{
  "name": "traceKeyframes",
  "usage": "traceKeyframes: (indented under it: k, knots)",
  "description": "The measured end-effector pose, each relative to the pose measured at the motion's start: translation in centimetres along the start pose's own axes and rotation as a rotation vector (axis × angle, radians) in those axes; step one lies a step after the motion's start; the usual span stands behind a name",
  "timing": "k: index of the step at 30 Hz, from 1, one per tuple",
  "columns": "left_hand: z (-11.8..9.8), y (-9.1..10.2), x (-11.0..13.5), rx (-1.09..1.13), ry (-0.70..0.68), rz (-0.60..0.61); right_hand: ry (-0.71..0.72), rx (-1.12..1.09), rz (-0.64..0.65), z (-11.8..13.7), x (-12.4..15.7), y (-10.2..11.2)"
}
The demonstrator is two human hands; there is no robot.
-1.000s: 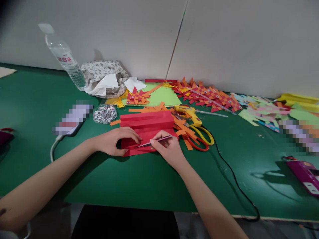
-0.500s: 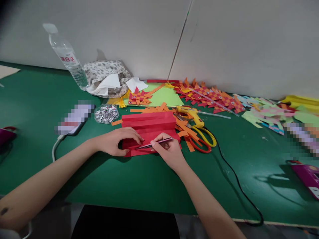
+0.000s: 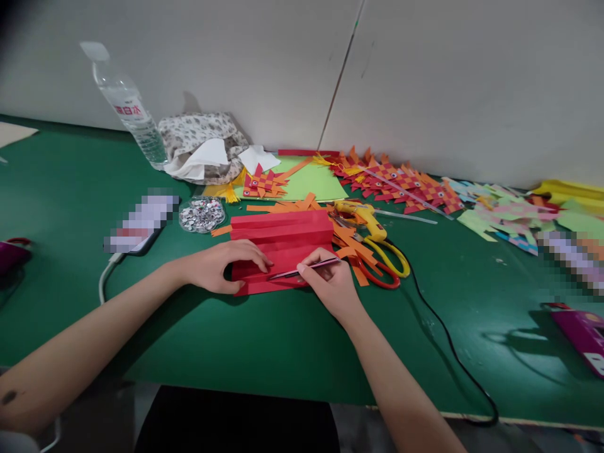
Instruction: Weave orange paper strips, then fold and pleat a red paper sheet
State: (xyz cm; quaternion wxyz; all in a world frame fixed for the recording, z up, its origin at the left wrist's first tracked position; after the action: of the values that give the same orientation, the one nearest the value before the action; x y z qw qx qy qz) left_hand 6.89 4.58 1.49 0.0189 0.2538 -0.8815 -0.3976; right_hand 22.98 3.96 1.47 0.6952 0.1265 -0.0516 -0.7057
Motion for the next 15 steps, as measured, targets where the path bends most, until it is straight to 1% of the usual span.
traceKeyframes:
  k: [10,15]
  knots:
    - [0.0,0.0,0.0,-0.001,0.000,0.002,0.006,-0.008,-0.024,-0.6,0.0,0.8]
    - [0.0,0.0,0.0,0.000,-0.002,-0.002,0.025,0.019,-0.045,-0.3,0.0,1.2]
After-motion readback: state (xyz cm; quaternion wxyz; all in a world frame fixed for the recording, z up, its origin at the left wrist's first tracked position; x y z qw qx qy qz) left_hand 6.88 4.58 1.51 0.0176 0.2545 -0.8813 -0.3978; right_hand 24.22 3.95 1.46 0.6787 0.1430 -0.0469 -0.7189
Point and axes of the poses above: each hand's wrist, its own x-axis away from the middle knuckle, its own y-axis out of the back of the hand, z = x × y, the point moved 10 cm from there along -x, towards the middle knuckle, and after that the axes turned 2 degrees about -z, right-handed, at the moved point
